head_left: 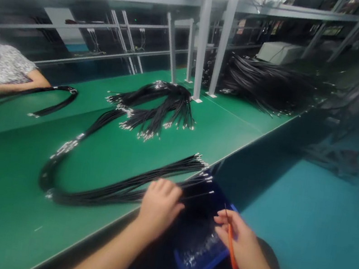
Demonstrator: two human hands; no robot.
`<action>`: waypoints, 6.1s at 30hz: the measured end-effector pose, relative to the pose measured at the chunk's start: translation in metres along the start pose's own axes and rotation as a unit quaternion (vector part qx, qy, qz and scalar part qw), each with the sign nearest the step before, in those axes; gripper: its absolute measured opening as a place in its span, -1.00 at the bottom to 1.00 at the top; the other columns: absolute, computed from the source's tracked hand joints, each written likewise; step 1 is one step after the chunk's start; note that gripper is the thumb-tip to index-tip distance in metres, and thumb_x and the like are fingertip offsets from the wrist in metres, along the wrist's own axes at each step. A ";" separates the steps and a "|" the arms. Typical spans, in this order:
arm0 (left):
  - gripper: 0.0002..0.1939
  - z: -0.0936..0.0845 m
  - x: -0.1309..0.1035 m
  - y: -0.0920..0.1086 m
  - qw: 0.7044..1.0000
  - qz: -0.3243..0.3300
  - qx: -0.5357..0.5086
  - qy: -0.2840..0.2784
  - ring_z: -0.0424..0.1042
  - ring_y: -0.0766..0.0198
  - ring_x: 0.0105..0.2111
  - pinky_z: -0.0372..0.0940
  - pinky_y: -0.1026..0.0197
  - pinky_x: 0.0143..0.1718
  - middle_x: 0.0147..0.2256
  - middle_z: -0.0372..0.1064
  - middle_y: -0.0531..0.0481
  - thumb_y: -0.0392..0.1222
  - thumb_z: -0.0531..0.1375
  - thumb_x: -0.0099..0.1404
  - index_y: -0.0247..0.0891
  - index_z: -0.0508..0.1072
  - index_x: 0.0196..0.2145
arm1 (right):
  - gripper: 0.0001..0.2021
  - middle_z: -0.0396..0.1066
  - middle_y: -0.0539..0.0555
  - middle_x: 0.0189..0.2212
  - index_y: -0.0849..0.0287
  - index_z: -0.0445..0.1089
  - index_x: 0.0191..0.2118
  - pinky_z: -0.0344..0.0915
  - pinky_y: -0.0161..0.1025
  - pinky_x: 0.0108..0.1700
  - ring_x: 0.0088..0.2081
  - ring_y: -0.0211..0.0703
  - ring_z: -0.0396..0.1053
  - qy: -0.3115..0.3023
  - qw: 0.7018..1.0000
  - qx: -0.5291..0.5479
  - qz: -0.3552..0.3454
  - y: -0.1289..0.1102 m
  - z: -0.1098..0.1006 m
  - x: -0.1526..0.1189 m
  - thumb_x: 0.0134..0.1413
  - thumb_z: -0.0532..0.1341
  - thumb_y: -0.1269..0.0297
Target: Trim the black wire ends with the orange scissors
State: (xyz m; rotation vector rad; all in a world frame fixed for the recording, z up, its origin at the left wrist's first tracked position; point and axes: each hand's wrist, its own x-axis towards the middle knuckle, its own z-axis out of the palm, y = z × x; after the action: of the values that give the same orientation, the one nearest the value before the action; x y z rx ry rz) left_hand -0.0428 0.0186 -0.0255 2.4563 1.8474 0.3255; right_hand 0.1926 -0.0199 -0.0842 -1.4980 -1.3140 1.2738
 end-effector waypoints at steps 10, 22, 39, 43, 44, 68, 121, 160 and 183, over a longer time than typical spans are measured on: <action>-0.75 0.031 -0.013 0.035 0.997 0.009 -0.063 -0.033 0.42 0.25 -0.39 0.23 0.24 -0.38 -0.40 0.45 0.00 -0.15 0.00 0.37 -0.10 0.48 -0.28 | -0.57 0.43 0.04 -0.35 0.13 0.30 -0.14 0.39 -0.21 -0.34 -0.40 -0.13 0.41 0.122 0.973 0.184 0.059 -0.022 0.005 0.018 -0.14 0.35 0.08; -0.81 0.018 0.005 0.073 0.976 -0.013 -0.212 -0.048 0.44 0.24 -0.31 0.29 0.27 -0.32 -0.27 0.45 0.01 -0.27 0.07 0.29 -0.13 0.44 -0.20 | -0.64 0.37 -0.11 -0.47 0.13 0.25 -0.18 0.34 -0.31 -0.36 -0.49 -0.29 0.41 0.104 0.925 0.363 0.044 -0.039 0.008 0.021 -0.11 0.36 0.30; -0.89 -0.005 0.013 0.083 0.929 -0.060 -0.364 -0.030 0.33 0.29 -0.46 0.18 0.28 -0.44 -0.47 0.36 0.06 -0.27 0.15 0.22 -0.21 0.42 -0.46 | -0.70 0.44 -0.09 -0.45 0.09 0.26 -0.20 0.33 -0.30 -0.32 -0.45 -0.29 0.38 0.118 0.912 0.393 -0.009 -0.065 0.012 0.011 -0.09 0.30 0.43; -0.88 -0.004 0.011 0.082 0.919 -0.075 -0.387 -0.032 0.33 0.28 -0.47 0.16 0.29 -0.46 -0.48 0.35 0.05 -0.27 0.17 0.20 -0.23 0.40 -0.49 | -0.69 0.44 -0.10 -0.47 0.09 0.28 -0.20 0.31 -0.34 -0.34 -0.44 -0.31 0.37 0.121 0.911 0.394 0.003 -0.066 0.014 0.010 -0.09 0.32 0.43; -0.88 -0.003 0.011 0.082 0.918 -0.078 -0.387 -0.034 0.34 0.28 -0.47 0.16 0.29 -0.46 -0.48 0.35 0.05 -0.27 0.17 0.20 -0.23 0.40 -0.50 | -0.70 0.43 -0.10 -0.47 0.08 0.28 -0.20 0.30 -0.35 -0.34 -0.44 -0.31 0.36 0.124 0.913 0.389 0.003 -0.065 0.015 0.010 -0.09 0.32 0.42; -0.83 0.001 0.006 0.069 0.835 -0.127 -0.531 -0.060 0.20 0.40 -0.55 0.08 0.36 -0.53 -0.52 0.31 0.10 -0.15 0.17 0.24 -0.26 0.32 -0.46 | -0.72 0.38 -0.12 -0.51 0.10 0.23 -0.21 0.25 -0.38 -0.42 -0.53 -0.36 0.28 0.093 0.885 0.456 0.011 -0.081 0.029 0.009 -0.05 0.25 0.51; -0.92 -0.007 0.013 0.066 0.622 -0.135 -0.770 -0.040 0.25 0.37 -0.50 0.17 0.30 -0.42 -0.50 0.27 0.08 -0.25 0.20 0.20 -0.29 0.36 -0.38 | -0.73 0.38 -0.11 -0.54 0.10 0.22 -0.26 0.28 -0.35 -0.38 -0.50 -0.30 0.35 0.067 0.871 0.486 0.023 -0.092 0.043 0.003 -0.09 0.26 0.49; -0.72 -0.007 -0.001 0.057 0.721 -0.138 -0.676 -0.058 0.05 0.47 -0.64 -0.03 0.38 -0.61 -0.62 0.12 0.19 -0.15 0.29 0.12 -0.28 0.25 -0.52 | -0.77 0.42 -0.10 -0.49 0.09 0.24 -0.29 0.34 -0.36 -0.31 -0.44 -0.32 0.39 0.113 0.937 0.317 -0.098 -0.101 0.034 0.007 -0.06 0.28 0.42; -0.80 -0.025 0.004 0.059 0.735 -0.102 -0.671 0.004 0.24 0.40 -0.46 0.17 0.36 -0.42 -0.42 0.26 0.09 -0.17 0.30 0.13 -0.26 0.36 -0.36 | -0.81 0.42 -0.10 -0.45 0.09 0.26 -0.31 0.34 -0.42 -0.33 -0.44 -0.36 0.39 0.049 0.925 0.363 -0.105 -0.102 0.037 0.004 0.00 0.31 0.42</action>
State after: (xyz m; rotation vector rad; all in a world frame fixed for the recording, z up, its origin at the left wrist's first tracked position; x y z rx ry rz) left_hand 0.0087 0.0033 0.0096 1.1911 1.0601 1.1288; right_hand 0.1336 0.0000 0.0042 -0.8559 -0.7698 1.3204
